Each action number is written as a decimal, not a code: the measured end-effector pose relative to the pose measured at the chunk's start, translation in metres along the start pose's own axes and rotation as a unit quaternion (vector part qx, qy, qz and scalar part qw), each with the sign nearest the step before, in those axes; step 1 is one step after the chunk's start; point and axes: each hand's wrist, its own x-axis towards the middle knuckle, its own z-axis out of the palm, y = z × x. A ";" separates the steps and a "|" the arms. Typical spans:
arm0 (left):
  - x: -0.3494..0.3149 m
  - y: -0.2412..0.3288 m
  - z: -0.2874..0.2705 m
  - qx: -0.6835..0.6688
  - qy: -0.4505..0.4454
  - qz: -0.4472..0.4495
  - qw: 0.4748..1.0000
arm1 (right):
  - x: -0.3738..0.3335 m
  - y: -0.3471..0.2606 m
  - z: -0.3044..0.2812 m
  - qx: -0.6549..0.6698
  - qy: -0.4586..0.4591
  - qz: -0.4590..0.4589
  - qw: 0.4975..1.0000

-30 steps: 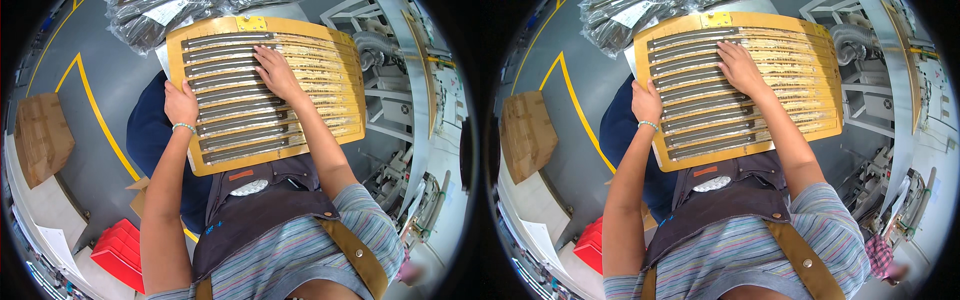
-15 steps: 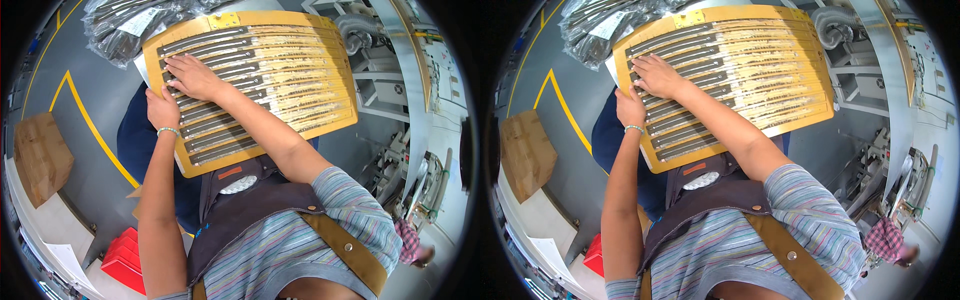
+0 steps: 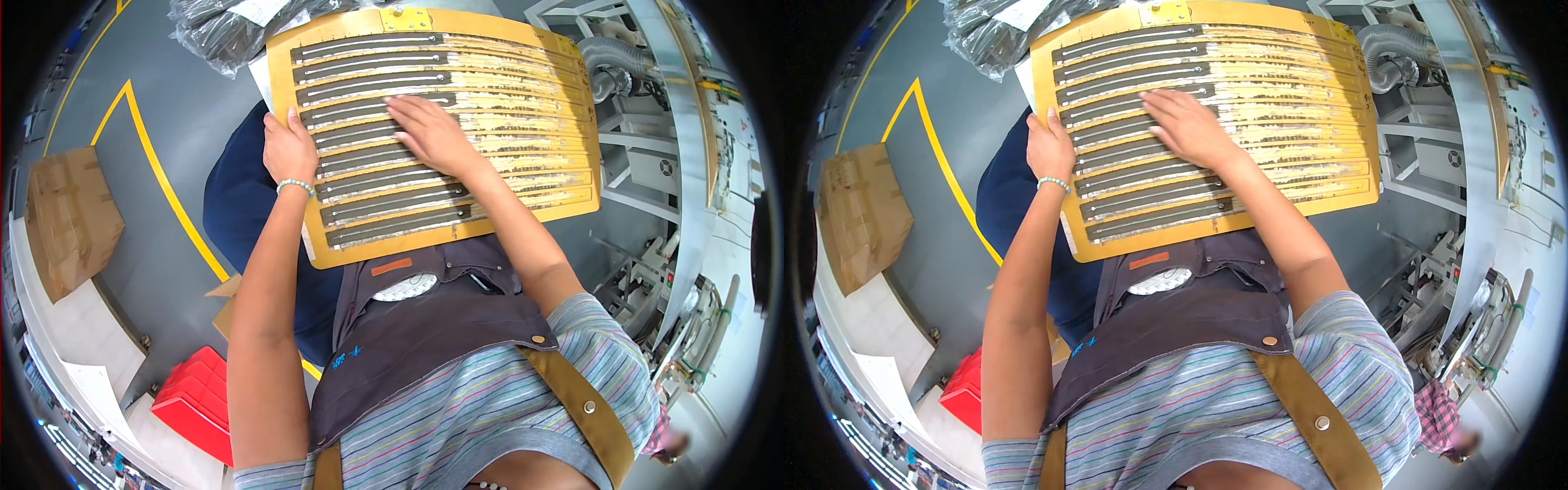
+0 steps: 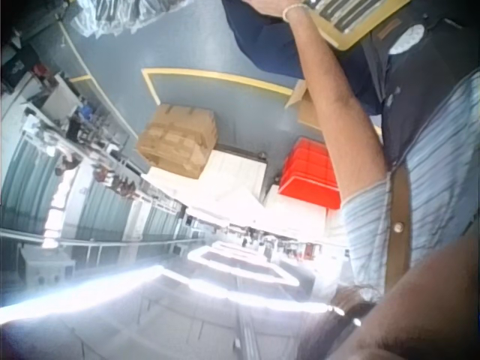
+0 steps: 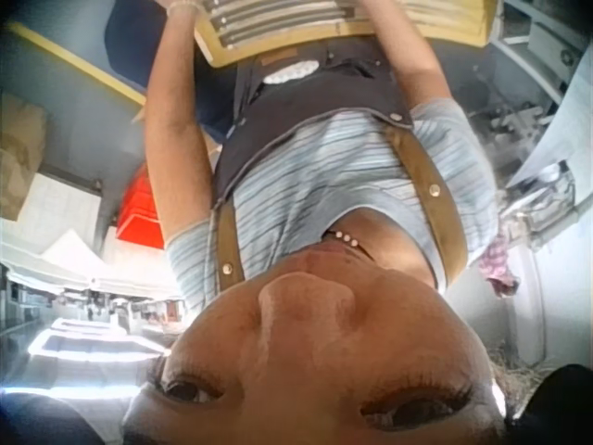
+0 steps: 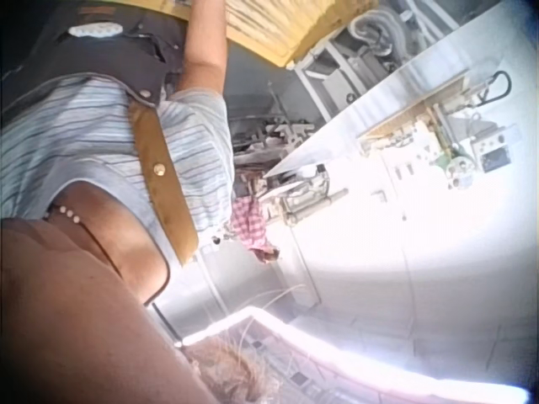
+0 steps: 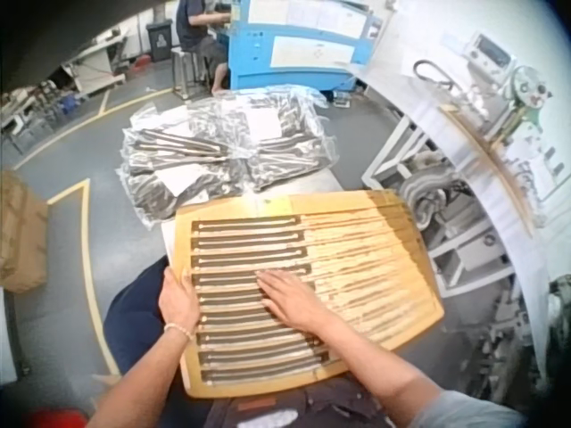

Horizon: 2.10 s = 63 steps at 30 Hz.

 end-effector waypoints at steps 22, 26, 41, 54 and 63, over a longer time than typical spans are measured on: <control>-0.084 -0.056 -0.015 -0.145 -0.071 0.019 0.987 | -0.056 -0.009 -0.025 -0.017 -0.032 0.026 0.999; -0.089 -0.055 -0.021 -0.093 -0.053 0.020 0.994 | -0.010 -0.050 0.015 0.024 -0.011 -0.019 0.999; -0.086 -0.054 -0.020 -0.094 -0.054 0.015 0.994 | -0.076 -0.039 -0.027 0.040 -0.060 0.009 0.997; -0.087 -0.056 -0.015 -0.077 -0.036 0.016 0.996 | -0.006 -0.125 0.044 0.086 -0.019 -0.052 0.995; -0.085 -0.062 -0.016 -0.095 -0.039 0.026 0.994 | -0.105 -0.069 -0.024 0.075 -0.045 -0.007 0.996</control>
